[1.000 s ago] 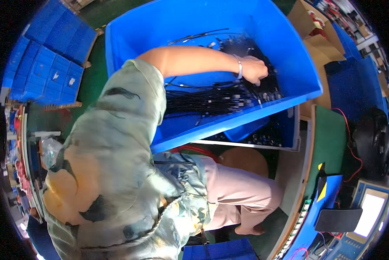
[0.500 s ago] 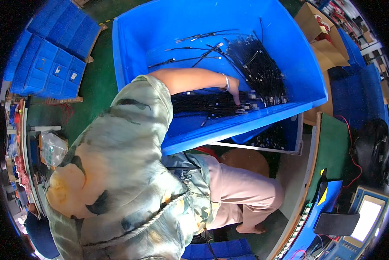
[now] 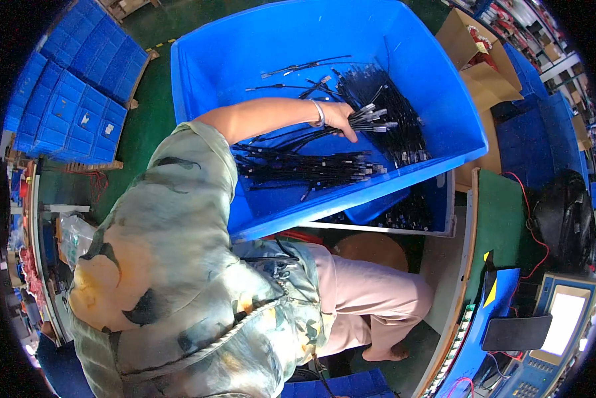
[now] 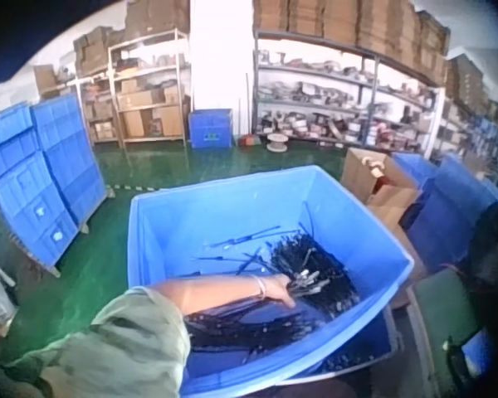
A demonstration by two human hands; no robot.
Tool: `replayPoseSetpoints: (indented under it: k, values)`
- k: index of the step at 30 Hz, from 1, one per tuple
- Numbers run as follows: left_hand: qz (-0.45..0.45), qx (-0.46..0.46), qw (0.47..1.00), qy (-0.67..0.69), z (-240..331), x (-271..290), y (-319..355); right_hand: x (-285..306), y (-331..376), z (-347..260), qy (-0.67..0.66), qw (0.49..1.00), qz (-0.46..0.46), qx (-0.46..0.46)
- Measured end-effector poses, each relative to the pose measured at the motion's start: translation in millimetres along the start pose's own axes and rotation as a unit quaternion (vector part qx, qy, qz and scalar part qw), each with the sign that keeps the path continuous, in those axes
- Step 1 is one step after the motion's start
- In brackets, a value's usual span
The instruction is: Connecting electrical cable connectors to a testing fixture to verify functionality, as indicated by a PASS status on a digital display.
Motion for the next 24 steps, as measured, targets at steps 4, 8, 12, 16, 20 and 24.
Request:
replayPoseSetpoints:
  k: [4,8,12,16,20,24]
  values:
    - [0.006,0.080,0.997,0.020,8.9,15.1,8.0,20.6,-0.4,3.0,-0.026,0.995,0.091,0.018]
    - [0.028,0.028,0.993,-0.114,66.0,43.1,22.2,8.5,1.9,3.2,-0.080,0.995,0.049,0.019]
    - [0.036,-0.053,0.951,-0.302,157.1,68.9,43.7,-6.4,3.9,-0.4,-0.127,0.992,0.007,0.024]
    - [-0.034,-0.066,0.886,-0.459,230.6,58.3,50.3,-9.6,6.5,3.5,-0.074,0.992,0.100,-0.016]
    - [-0.063,-0.089,0.702,-0.704,292.0,7.9,45.8,9.4,-4.6,15.9,-0.093,0.993,0.064,-0.025]
    - [-0.059,-0.129,0.619,-0.772,345.9,-66.9,30.3,16.5,-6.1,13.6,-0.152,0.986,0.050,0.052]
Point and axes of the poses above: each hand's wrist, its own y-axis away from the middle knuckle, its own x-axis out of the back of the hand, z = x × y, the point moved 9 cm from there along -y, towards the middle knuckle
